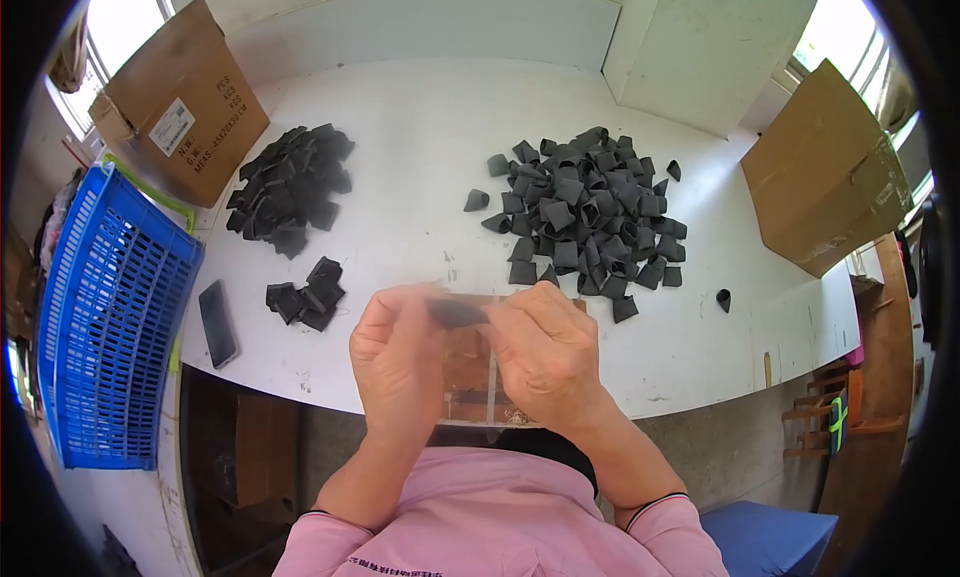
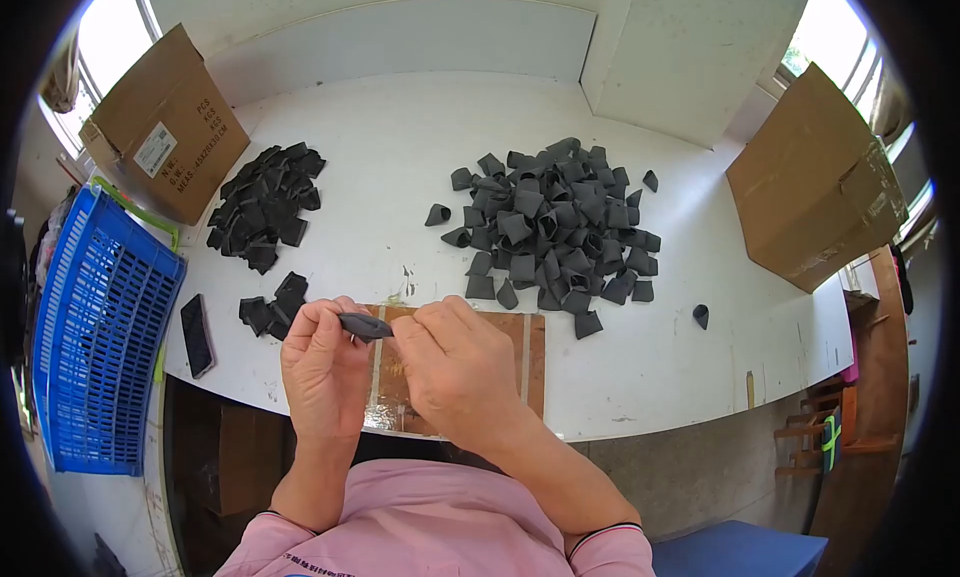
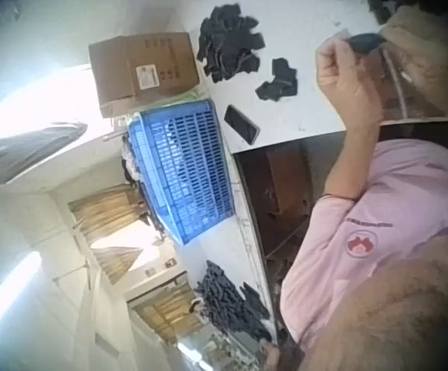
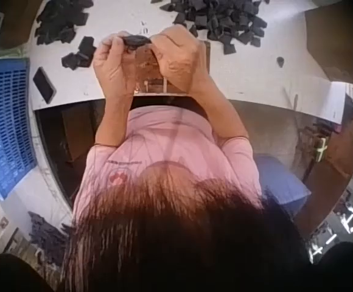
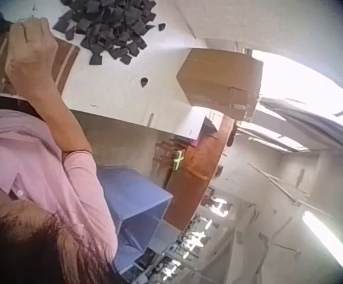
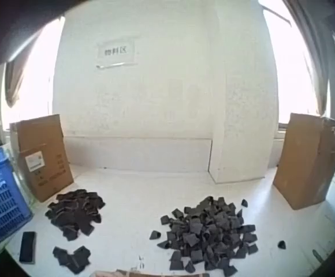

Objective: Cleaning and trimming the edges of small black rubber pieces using a handheld scraper tool at a production workbench.

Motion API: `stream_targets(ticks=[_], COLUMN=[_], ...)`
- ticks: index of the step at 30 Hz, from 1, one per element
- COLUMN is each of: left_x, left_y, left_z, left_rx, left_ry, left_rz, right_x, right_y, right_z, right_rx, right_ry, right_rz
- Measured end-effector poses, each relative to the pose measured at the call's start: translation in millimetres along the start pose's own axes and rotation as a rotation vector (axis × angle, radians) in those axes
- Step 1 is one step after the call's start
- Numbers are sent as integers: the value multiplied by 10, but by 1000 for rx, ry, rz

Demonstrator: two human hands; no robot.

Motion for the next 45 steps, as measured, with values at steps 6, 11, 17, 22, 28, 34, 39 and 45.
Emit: stream_targets(ticks=[6, 11, 17, 22, 28, 34, 39, 45], left_x=[-17, -72, 2, 97, 69, 234, 338, 246], left_y=[50, 78, 167, 189, 96, 5, 150, 172], left_z=[-38, 112, 88, 66, -229, -260, -259, -291], left_rx=[34, 118, 79, 82, 39, 12, -66, -79], left_ry=[12, -4, 71, 220, -82, 6, -23, -63], left_rz=[157, 594, 748, 641, 476, 549, 553, 832], right_x=[44, 5, 48, 37, -29, 104, 145, 189], right_y=[-88, -7, 10, 2, 156, -156, -184, 111], right_z=[-109, -1, 43, 19, -81, -576, -710, -593], right_rx=[-12, 122, 112, 56, -403, -404, -306, -116], right_ry=[27, -149, -123, -84, -868, -1400, -1375, -557], right_rz=[-13, 72, 28, -27, 1005, 1456, 1400, 265])
Point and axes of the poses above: each hand's wrist, its own z-axis towards the middle knuckle, its own y-axis out of the back of the hand, x = y × z, the point moved 3 cm from there along z, towards the middle knuckle, and after that the axes turned 14 degrees about y, right-handed, at the moved point
